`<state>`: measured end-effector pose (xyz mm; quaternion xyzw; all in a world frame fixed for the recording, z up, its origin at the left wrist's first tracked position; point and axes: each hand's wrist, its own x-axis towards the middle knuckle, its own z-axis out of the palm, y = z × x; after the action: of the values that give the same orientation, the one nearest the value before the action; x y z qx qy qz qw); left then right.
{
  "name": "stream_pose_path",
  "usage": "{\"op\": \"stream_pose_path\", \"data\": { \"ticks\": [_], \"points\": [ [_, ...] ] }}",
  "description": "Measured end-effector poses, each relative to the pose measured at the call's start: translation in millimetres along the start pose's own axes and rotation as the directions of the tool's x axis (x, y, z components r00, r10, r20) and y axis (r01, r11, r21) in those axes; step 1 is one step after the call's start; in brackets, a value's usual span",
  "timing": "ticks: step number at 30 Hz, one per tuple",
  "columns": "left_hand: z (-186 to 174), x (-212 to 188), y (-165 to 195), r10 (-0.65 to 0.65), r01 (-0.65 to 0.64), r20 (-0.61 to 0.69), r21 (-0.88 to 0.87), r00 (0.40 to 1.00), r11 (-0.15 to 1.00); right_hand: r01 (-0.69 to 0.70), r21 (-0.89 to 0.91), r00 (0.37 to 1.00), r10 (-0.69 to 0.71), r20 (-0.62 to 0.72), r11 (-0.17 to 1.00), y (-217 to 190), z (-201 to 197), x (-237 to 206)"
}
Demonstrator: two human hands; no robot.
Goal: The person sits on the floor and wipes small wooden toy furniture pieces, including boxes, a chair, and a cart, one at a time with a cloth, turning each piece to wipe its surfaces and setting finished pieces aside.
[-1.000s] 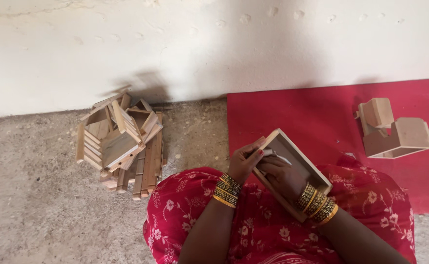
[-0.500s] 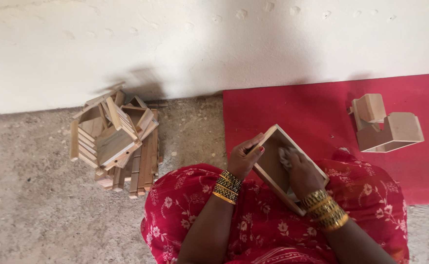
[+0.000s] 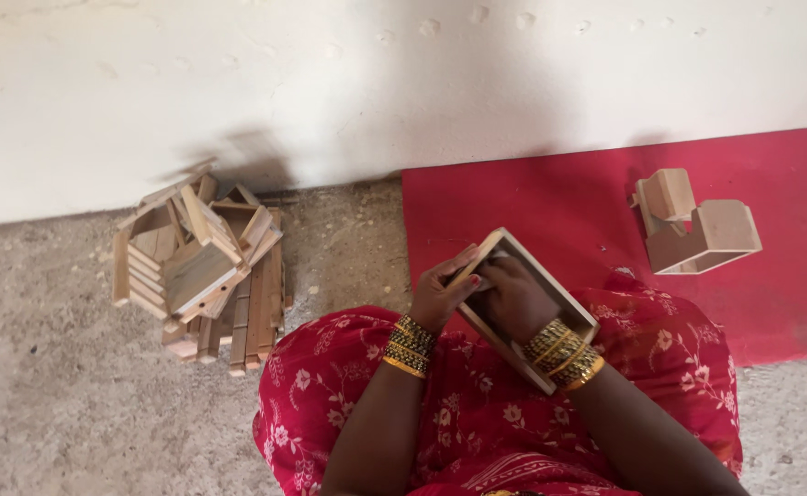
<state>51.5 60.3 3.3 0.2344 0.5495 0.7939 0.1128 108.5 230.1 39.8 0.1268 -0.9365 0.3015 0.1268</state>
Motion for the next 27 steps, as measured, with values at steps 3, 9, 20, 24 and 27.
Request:
{"op": "stream_pose_path", "data": {
  "ticks": [3,9,20,24,27],
  "points": [
    [0.2,-1.3,-1.5,-0.116,0.114,-0.03,-0.066,0.993,0.991,0.061,0.115,0.994,-0.071,0.084,0.991,-13.9,1.8,-7.4],
    [-6.5,3.1,-18.3,-0.181,0.174,-0.074,-0.084,0.981,0.981,-0.211,0.067,0.913,0.172,0.369,0.975,-9.2,-24.1,-32.4],
    [-16.1,10.8,-46.9,-0.194,0.235,-0.567,-0.001,0.8,0.972,-0.59,0.456,0.803,0.426,0.417,0.666,15.9,-43.1,-40.3],
    [6.6,5.9,-56.6,-0.278,0.287,-0.544,-0.071,0.791,0.955,-0.724,0.67,0.688,0.242,0.684,0.162,32.5,4.5,-22.6],
    [37.4,-0.5,-60.0,0.018,0.044,-0.515,0.109,0.857,0.993,-0.705,0.707,0.65,0.354,0.672,-0.049,47.1,23.9,-15.8]
  ]
}}
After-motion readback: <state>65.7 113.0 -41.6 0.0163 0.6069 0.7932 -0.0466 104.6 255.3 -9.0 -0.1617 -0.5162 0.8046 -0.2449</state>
